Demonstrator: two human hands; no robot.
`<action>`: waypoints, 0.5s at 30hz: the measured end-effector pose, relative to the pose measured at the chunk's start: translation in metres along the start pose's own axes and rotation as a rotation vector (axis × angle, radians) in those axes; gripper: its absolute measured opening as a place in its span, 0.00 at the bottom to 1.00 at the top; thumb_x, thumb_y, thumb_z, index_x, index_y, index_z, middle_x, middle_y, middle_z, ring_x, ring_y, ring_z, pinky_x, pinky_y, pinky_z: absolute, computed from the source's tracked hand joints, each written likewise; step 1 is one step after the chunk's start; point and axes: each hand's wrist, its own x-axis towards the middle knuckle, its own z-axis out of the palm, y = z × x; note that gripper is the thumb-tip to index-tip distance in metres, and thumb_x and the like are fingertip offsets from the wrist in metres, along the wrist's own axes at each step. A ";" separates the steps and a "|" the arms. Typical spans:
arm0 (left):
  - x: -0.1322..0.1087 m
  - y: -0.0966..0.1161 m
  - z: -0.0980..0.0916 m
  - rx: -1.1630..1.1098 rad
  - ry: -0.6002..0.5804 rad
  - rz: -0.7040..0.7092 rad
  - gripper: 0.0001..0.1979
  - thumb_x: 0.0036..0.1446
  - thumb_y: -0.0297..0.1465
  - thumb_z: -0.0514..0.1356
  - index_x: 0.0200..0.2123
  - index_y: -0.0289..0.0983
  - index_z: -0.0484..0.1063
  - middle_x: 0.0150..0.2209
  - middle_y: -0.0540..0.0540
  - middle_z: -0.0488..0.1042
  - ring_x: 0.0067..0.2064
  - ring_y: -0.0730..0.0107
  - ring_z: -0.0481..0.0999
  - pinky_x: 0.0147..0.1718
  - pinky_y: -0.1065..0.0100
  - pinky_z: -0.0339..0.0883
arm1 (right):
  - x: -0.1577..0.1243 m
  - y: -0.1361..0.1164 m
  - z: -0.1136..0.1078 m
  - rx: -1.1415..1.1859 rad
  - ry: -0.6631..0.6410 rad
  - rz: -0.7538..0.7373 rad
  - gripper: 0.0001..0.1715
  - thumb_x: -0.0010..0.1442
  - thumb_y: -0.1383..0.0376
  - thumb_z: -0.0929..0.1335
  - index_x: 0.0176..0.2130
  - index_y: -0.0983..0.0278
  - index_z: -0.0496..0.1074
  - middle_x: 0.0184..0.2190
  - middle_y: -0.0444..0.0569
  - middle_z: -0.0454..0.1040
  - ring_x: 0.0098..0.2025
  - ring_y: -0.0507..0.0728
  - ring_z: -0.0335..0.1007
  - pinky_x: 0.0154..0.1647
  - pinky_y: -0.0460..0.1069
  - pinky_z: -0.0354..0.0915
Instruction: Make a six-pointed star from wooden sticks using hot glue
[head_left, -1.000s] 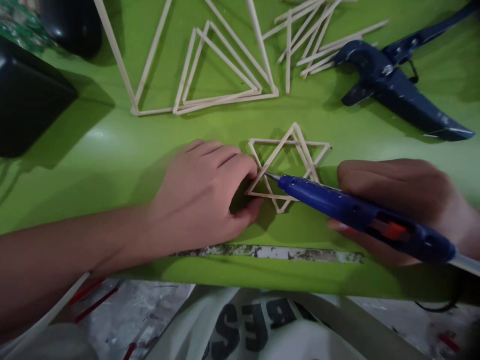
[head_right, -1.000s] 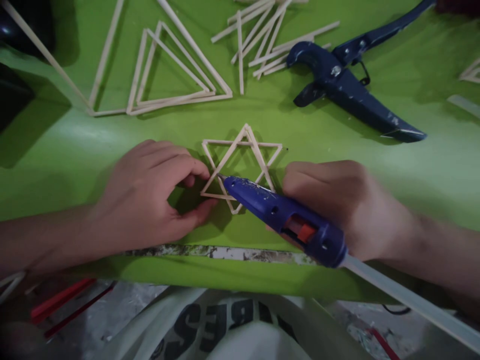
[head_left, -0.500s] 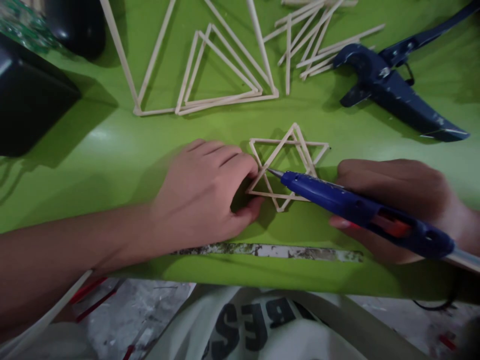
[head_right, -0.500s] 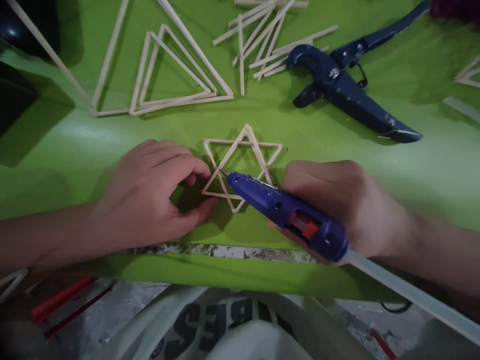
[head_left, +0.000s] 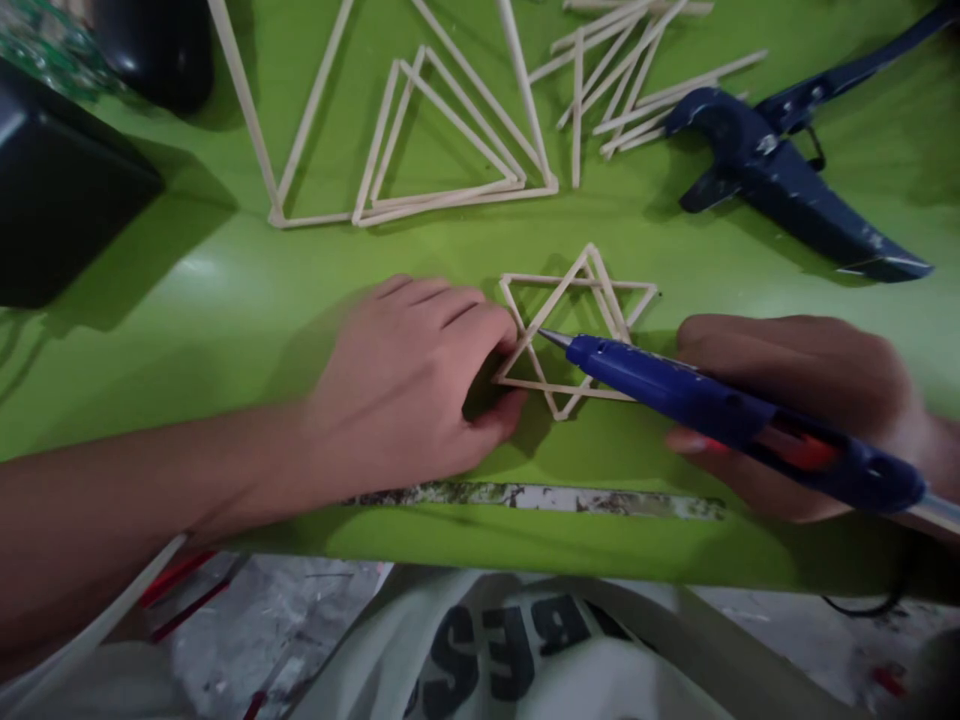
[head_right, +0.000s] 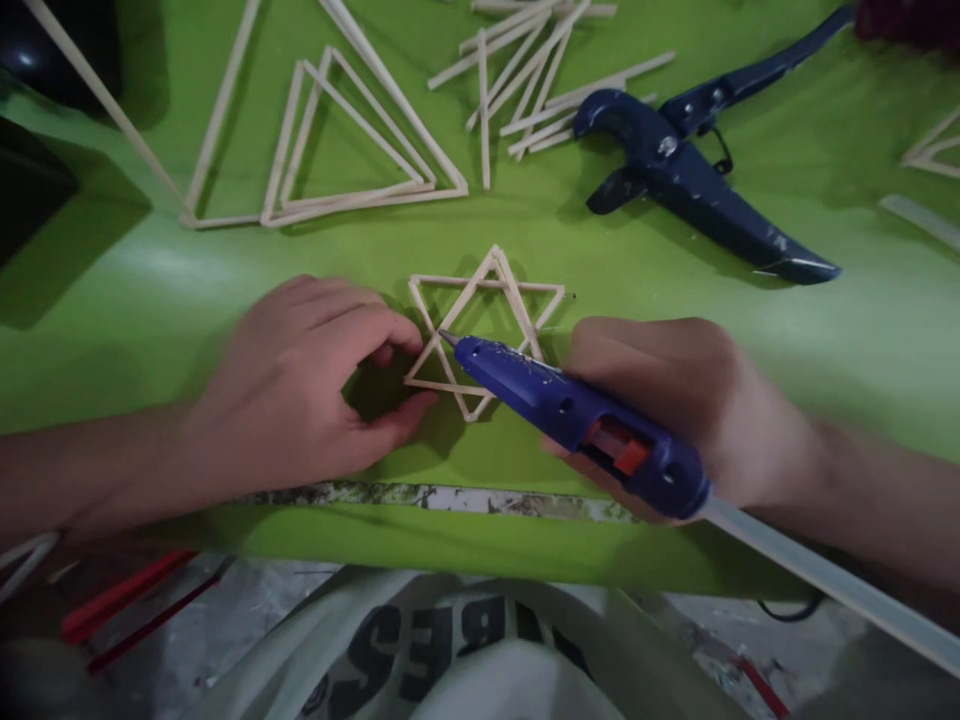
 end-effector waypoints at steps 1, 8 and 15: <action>0.000 0.000 0.001 -0.003 0.006 0.002 0.07 0.70 0.38 0.68 0.44 0.41 0.82 0.37 0.47 0.83 0.41 0.57 0.82 0.43 0.56 0.67 | 0.001 -0.001 0.000 -0.008 0.008 0.001 0.13 0.70 0.62 0.77 0.41 0.55 0.69 0.30 0.41 0.70 0.24 0.52 0.62 0.23 0.52 0.56; -0.001 -0.004 0.006 -0.042 0.065 0.024 0.07 0.68 0.38 0.70 0.42 0.41 0.80 0.35 0.47 0.81 0.39 0.57 0.81 0.41 0.56 0.64 | 0.004 -0.006 -0.003 -0.006 0.016 -0.007 0.17 0.70 0.63 0.78 0.39 0.55 0.67 0.27 0.41 0.69 0.23 0.52 0.60 0.21 0.51 0.55; 0.002 -0.011 0.012 -0.075 0.084 0.031 0.11 0.64 0.41 0.72 0.38 0.41 0.78 0.33 0.45 0.79 0.35 0.55 0.77 0.38 0.56 0.60 | 0.005 -0.025 -0.013 -0.075 0.100 -0.026 0.15 0.71 0.55 0.79 0.40 0.56 0.74 0.26 0.43 0.69 0.23 0.51 0.58 0.21 0.51 0.52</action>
